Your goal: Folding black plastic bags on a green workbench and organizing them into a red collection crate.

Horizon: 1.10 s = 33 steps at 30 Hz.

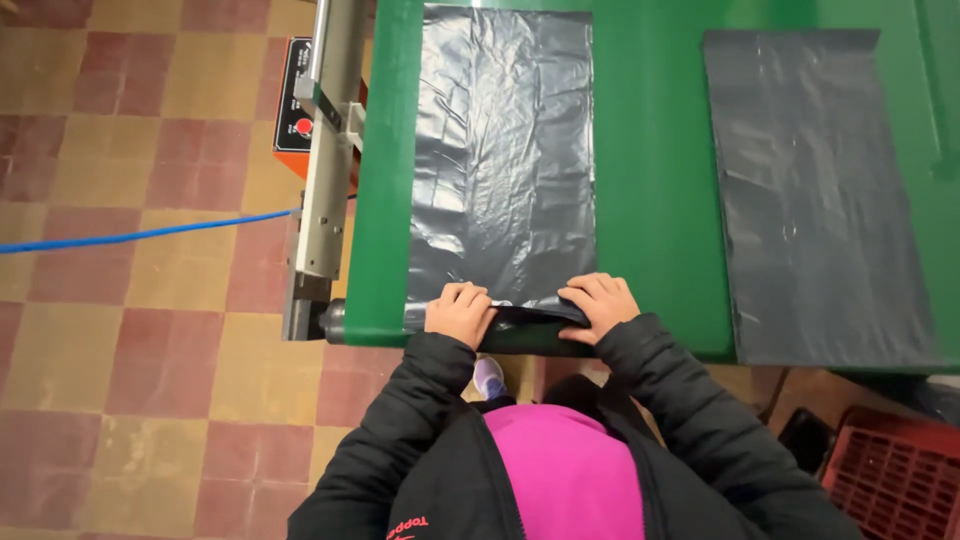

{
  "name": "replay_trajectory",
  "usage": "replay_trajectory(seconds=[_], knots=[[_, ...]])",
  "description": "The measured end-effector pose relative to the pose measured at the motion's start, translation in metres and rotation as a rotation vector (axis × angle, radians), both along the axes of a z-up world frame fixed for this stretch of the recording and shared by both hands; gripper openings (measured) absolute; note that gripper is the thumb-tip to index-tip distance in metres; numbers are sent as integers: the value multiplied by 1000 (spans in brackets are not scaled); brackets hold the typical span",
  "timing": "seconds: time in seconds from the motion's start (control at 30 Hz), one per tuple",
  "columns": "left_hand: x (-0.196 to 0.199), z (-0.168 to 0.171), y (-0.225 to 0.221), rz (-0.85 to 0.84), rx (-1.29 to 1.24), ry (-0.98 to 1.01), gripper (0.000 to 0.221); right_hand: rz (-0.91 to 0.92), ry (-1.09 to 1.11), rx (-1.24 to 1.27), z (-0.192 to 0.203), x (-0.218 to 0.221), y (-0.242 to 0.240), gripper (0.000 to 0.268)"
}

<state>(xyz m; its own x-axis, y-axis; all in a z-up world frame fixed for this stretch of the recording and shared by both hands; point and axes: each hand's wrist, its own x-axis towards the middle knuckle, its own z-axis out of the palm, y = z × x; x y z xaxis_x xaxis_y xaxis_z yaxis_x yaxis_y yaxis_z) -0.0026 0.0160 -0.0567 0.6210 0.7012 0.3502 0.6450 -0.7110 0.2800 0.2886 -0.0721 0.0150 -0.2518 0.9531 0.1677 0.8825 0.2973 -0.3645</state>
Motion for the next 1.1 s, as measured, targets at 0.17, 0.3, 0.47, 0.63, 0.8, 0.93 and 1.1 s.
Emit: replay_trajectory(seconds=[0.17, 0.3, 0.47, 0.63, 0.8, 0.93, 1.1], knots=[[-4, 91, 10, -110, -83, -167, 64, -13, -98, 103, -13, 10, 13, 36], [-32, 85, 18, -35, 44, -58, 68, 38, -71, 98, -7, 27, 28, 39], [-43, 69, 24, 33, -103, -8, 35, 49, 54, 1, -7, 38, 45, 26], [-43, 71, 32, 41, -129, -1, 18, 114, 81, 27, 31, 15, 47, 41], [-54, 89, 28, -38, -151, -18, 18, 75, 58, 234, 0, 31, 22, 23], [-64, 110, 25, -167, -433, 172, 16, 102, 219, -254, -12, 70, -23, 24], [-30, 149, 75, -272, -889, -269, 16, -40, 774, -564, 9, 115, -16, 23]])
